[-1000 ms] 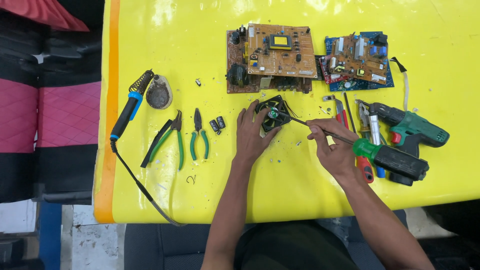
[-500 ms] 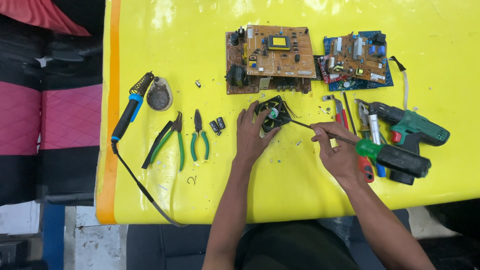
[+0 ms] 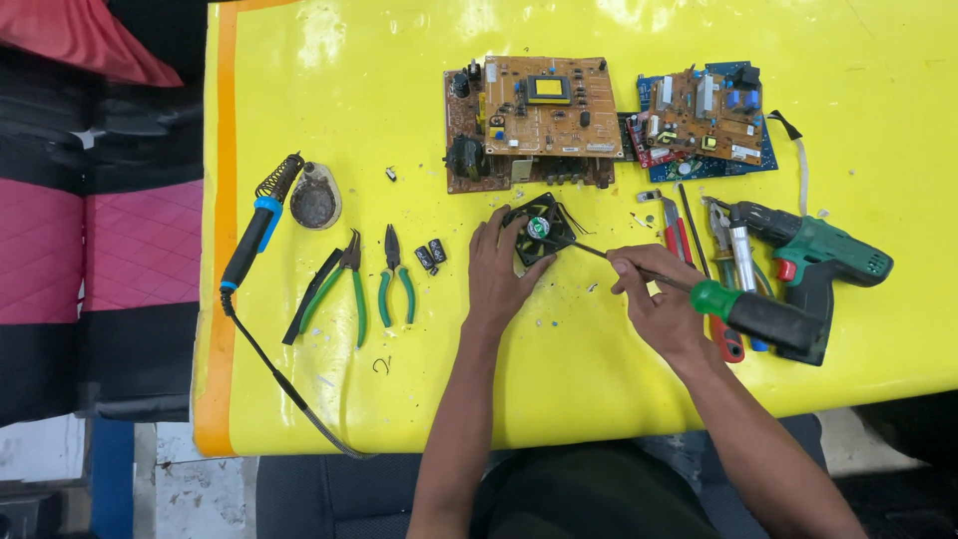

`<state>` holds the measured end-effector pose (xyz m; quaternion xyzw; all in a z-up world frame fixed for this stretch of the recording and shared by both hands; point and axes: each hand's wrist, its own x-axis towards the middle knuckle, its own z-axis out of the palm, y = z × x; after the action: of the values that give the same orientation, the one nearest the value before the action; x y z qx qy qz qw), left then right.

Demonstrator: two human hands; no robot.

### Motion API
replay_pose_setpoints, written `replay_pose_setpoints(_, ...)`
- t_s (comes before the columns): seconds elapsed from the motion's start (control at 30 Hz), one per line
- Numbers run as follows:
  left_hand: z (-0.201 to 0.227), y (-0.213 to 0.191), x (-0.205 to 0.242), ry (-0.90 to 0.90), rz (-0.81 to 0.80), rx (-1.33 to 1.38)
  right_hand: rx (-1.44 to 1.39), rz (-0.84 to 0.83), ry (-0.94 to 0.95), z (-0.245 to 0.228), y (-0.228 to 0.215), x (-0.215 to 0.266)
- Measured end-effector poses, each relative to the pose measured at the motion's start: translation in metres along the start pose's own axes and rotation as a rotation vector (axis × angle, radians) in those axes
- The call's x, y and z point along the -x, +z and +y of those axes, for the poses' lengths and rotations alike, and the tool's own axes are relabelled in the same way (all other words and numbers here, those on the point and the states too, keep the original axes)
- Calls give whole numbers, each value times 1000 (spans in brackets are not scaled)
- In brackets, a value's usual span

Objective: The person uses a screwdriver to unscrew and remove the screws from a small black cooling fan on a yellow workbench. The person holds the fan steady with one hand while turning the screwdriver with the other to detach the screws.

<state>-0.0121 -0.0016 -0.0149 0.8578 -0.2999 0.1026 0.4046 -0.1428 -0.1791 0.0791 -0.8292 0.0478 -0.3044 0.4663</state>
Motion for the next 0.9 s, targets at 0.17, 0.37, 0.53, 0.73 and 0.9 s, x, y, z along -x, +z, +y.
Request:
replay_pose_setpoints(0.17, 0, 0, 0, -5, -9, 13, 20, 14, 20, 2, -5, -6)
replay_pose_setpoints(0.37, 9, -6, 0, -21, 17, 61, -40, 29, 4, 4, -12, 1)
replay_pose_setpoints(0.53, 16, -13, -5, -59, 69, 155, -96, 117, -31, -6, -36, 7)
replay_pose_setpoints(0.73, 36, -34, -9, -657, -130, 662, -232, 240, 6, 7, -63, 27)
replay_pose_setpoints(0.9, 41, -40, -18, -1038, -367, 903, -231, 231, 22, 12, -65, 31)
